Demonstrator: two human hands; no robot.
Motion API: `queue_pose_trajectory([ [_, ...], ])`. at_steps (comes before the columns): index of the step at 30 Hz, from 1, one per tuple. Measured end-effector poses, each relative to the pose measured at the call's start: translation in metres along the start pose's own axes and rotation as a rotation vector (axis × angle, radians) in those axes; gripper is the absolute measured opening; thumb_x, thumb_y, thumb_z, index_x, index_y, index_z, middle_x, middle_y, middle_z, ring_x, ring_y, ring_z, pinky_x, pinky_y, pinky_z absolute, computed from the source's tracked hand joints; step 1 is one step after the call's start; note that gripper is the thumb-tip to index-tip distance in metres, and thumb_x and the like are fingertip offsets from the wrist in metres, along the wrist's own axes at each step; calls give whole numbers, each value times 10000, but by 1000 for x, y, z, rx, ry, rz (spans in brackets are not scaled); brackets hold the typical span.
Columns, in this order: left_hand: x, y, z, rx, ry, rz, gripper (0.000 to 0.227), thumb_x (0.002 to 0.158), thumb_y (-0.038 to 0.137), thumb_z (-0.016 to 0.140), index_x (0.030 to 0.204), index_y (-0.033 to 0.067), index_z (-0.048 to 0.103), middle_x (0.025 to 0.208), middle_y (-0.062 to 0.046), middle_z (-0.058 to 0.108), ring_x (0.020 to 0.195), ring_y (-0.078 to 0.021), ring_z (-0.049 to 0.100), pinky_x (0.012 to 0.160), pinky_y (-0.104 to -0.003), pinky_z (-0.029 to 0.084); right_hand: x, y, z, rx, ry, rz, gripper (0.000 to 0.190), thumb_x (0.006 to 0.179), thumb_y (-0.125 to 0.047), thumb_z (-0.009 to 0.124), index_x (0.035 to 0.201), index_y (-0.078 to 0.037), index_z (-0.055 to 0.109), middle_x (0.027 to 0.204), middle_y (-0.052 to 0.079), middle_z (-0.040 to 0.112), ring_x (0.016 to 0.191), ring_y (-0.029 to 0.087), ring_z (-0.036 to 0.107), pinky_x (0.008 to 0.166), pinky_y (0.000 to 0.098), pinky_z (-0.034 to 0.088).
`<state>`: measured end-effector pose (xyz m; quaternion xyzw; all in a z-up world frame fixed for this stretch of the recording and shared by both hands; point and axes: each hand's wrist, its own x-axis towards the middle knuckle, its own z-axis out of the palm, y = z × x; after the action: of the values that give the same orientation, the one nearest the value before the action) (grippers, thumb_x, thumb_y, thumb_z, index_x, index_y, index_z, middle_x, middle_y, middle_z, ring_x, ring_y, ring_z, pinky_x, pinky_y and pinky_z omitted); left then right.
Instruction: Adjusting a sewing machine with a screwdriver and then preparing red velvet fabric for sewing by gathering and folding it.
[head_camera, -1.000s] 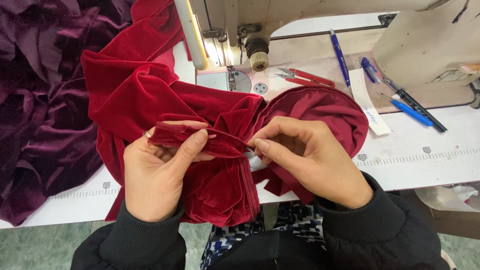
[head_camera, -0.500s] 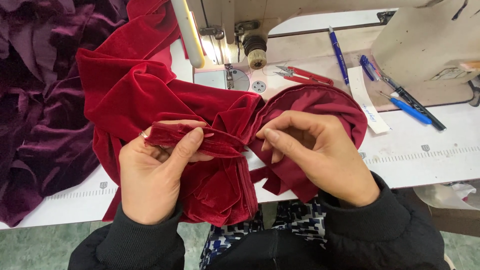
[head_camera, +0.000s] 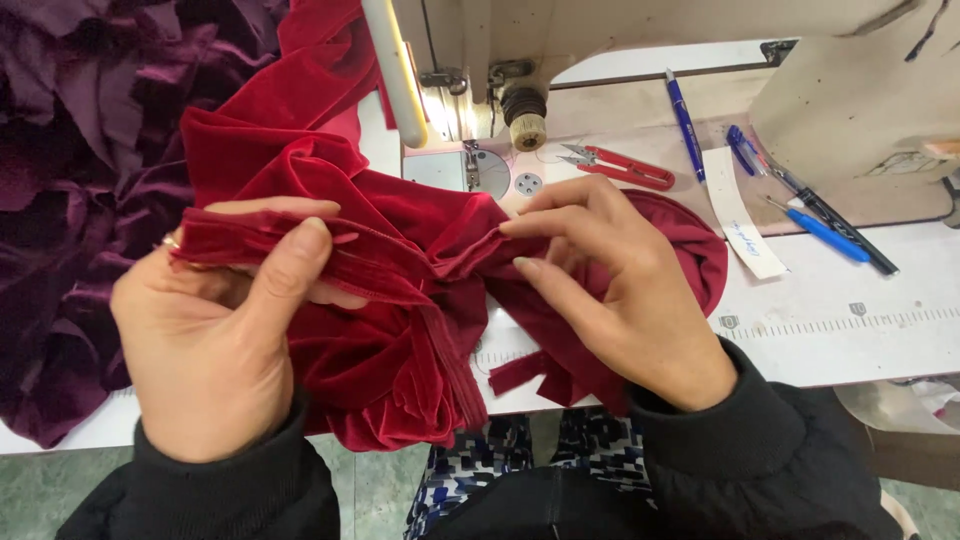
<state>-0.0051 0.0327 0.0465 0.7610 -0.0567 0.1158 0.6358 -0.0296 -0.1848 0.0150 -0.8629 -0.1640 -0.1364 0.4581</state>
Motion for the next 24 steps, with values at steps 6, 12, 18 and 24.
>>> queue_pose_trajectory([
  [6, 3, 7, -10, 32, 11, 32, 98, 923, 64, 628, 978, -14, 650, 927, -147, 691, 553, -234, 702, 477, -242, 606, 17, 9, -2, -237, -110, -268, 297, 888, -216, 667, 1148, -79, 623, 1085, 58, 631, 1043, 264, 464, 920, 404, 397],
  [12, 8, -5, -17, -91, 21, 61, 135, 930, 85, 608, 998, -28, 640, 959, -167, 688, 555, -243, 686, 484, -234, 605, 19, -1, 5, -174, -147, -272, 74, 831, -6, 634, 862, -39, 576, 830, 58, 542, 697, 182, 517, 601, 298, 426],
  [18, 14, -26, -23, -241, 25, 13, 162, 919, 119, 606, 1009, -7, 652, 928, -121, 674, 770, -183, 671, 488, -268, 639, 12, -15, 7, 243, -391, 159, 234, 811, -261, 707, 996, -131, 650, 872, -32, 678, 691, 77, 610, 555, 222, 494],
  [24, 15, -40, -32, -406, -47, -48, 149, 936, 148, 590, 1003, 25, 642, 900, -101, 645, 759, -161, 647, 493, -245, 613, 9, -11, 26, 546, -433, 433, 222, 922, -196, 545, 986, -51, 701, 821, 44, 700, 708, 112, 614, 672, 258, 517],
])
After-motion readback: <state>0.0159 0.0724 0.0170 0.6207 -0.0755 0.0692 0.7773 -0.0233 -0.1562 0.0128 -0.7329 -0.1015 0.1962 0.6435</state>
